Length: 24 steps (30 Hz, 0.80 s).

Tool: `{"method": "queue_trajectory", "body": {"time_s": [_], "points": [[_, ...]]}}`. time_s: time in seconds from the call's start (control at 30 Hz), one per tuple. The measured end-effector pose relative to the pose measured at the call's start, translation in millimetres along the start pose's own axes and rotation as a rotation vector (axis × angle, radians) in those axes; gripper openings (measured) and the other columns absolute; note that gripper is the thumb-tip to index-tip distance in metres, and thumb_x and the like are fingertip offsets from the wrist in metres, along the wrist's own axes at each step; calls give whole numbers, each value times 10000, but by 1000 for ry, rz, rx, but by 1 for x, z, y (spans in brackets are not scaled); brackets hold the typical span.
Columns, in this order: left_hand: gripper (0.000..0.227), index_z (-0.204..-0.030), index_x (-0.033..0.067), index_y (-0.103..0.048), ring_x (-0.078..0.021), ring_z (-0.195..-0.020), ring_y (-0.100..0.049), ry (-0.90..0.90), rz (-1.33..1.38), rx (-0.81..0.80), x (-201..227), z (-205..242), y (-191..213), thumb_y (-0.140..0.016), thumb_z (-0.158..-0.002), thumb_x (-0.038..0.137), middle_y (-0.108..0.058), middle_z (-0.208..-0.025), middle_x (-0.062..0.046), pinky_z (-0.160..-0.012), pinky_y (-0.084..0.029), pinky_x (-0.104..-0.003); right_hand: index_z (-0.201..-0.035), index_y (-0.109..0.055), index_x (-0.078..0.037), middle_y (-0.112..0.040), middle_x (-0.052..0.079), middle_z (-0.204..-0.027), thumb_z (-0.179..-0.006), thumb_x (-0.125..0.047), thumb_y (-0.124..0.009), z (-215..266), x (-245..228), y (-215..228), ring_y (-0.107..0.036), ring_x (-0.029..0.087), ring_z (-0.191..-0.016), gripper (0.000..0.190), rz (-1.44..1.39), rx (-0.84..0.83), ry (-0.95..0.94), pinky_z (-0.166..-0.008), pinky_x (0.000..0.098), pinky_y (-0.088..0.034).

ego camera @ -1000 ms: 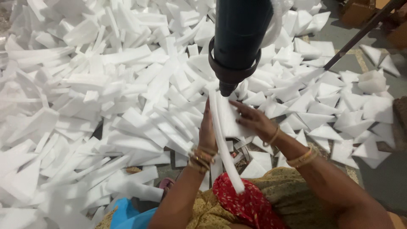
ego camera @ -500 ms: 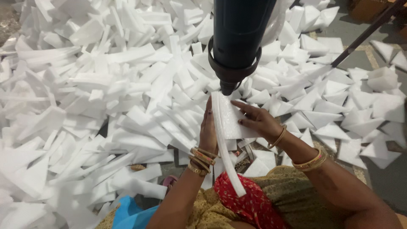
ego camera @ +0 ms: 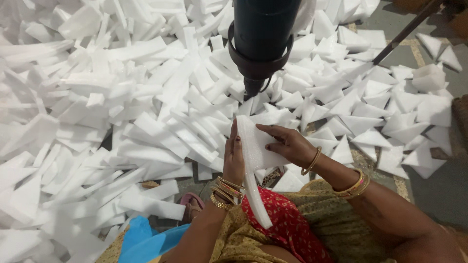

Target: The person sits on the floor and uses a heat-cutting tool to slice rectangular pieces of white foam. They pick up a piece, position it under the tool, and cut it into smaller triangular shapes, which are then discarded into a large pile.

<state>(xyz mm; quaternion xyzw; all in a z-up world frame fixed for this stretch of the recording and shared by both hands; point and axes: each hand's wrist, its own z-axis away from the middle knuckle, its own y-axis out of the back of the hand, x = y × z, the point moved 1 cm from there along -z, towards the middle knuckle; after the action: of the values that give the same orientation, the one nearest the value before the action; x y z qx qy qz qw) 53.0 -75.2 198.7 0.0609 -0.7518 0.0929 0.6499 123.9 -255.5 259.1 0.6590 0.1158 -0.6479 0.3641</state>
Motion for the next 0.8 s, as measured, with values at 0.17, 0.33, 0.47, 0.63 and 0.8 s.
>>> {"method": "queue_trajectory", "body": {"time_s": [0.17, 0.33, 0.47, 0.63, 0.8], "points": [[571, -1637, 121, -306, -257, -1293, -565, -30, -90, 15, 5, -3, 8, -324, -1102, 320, -516, -1530, -164, -1095, -465, -379, -1459, -530, -154, -678, 92, -1291, -861, 5, -699, 3, 6, -3, -701, 205, -1088, 641, 56, 62, 70, -950, 340, -616], [642, -1574, 37, -352, -266, -986, -626, 78, 153, 48, -12, -10, 31, -383, -1072, 435, -617, -1122, -165, -887, -550, -393, -1197, -646, -119, -704, 46, -1188, -824, -20, -787, 3, 3, -22, -703, 207, -1116, 410, 233, 140, 537, -974, 376, -580], [581, -1332, -20, -531, -290, -920, -657, 356, 953, -140, -45, 3, 57, -516, -1055, 491, -673, -1039, -178, -824, -563, -408, -1014, -643, -133, -700, 27, -1083, -811, 11, -789, 12, 1, -38, -655, 248, -1189, 288, 562, 2, 807, -1107, 523, -462], [573, -1436, -17, -447, -294, -1023, -666, 471, 821, 73, -93, 3, 83, -596, -992, 312, -656, -1161, -187, -929, -570, -418, -1076, -649, -128, -678, 124, -1173, -804, -102, -751, -8, 45, -46, -602, 325, -1236, 291, 873, 114, 945, -1104, 565, -431], [781, -1600, 108, -299, -287, -980, -654, 433, 604, 296, -104, 5, 103, -617, -914, 305, -605, -1222, -191, -857, -575, -421, -1248, -670, -107, -656, 167, -1209, -845, -121, -703, -33, 165, 13, -616, 356, -1142, 404, 952, 163, 39, -990, 451, -501]]}}
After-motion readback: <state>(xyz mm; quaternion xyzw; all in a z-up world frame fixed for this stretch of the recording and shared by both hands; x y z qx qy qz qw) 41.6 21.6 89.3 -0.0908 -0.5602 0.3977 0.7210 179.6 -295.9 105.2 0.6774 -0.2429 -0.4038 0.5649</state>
